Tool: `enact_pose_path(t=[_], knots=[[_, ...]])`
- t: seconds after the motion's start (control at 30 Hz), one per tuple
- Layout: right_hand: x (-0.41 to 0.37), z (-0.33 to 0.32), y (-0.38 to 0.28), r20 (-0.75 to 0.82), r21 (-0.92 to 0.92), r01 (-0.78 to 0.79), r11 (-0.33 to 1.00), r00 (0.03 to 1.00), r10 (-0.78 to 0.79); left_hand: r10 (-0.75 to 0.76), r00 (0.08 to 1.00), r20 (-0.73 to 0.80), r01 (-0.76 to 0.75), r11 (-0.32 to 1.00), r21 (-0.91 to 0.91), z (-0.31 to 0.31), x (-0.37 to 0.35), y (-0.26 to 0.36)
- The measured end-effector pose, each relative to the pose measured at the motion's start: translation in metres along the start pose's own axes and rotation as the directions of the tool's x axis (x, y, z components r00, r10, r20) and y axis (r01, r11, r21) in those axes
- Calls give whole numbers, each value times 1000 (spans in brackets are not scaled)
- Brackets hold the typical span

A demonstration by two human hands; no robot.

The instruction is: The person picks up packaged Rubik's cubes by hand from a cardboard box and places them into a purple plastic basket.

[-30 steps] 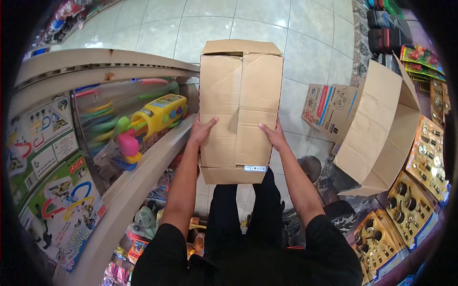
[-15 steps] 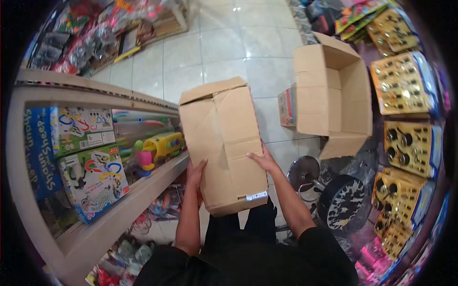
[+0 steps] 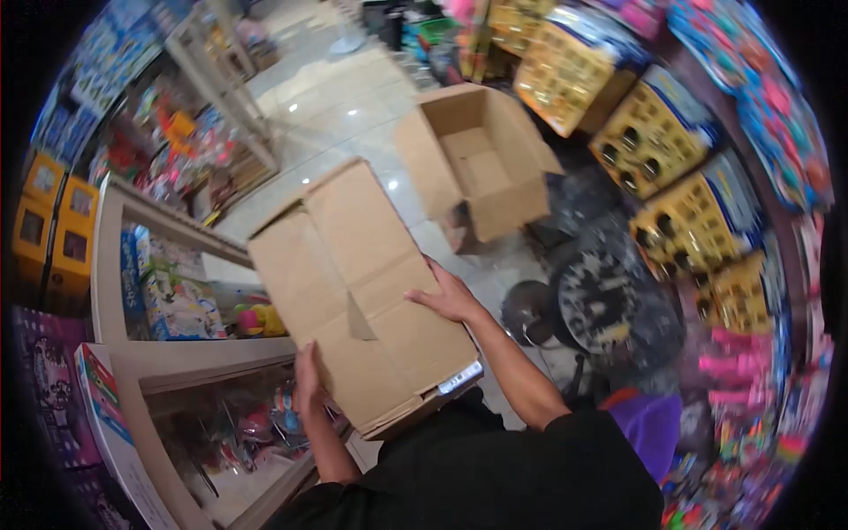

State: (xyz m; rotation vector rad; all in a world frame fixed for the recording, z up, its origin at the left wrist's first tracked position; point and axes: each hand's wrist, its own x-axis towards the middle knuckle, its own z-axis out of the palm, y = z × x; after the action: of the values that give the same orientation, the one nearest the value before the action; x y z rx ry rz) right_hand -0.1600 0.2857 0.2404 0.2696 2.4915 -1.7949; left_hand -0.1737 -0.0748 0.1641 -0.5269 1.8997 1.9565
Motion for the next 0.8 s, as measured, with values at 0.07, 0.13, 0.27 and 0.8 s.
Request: enact_pose_path(t=[0.07, 0.13, 0.27, 0.8], knots=[[-49, -30, -22, -101, -42, 40, 998, 994, -44, -29, 987, 157, 47, 993, -111, 29, -66, 53], [-92, -64, -43, -170, -25, 75, 997, 982, -78, 36, 982, 184, -26, 998, -56, 54, -101, 71], [-170, -112, -66, -376, -98, 79, 992, 920, -111, 267, 924, 275, -315, 938, 146, 73, -94, 76], [-340, -379, 41, -613, 150, -125, 981, 767, 191, 108, 409, 906, -524, 841, 136, 473, -166, 47]])
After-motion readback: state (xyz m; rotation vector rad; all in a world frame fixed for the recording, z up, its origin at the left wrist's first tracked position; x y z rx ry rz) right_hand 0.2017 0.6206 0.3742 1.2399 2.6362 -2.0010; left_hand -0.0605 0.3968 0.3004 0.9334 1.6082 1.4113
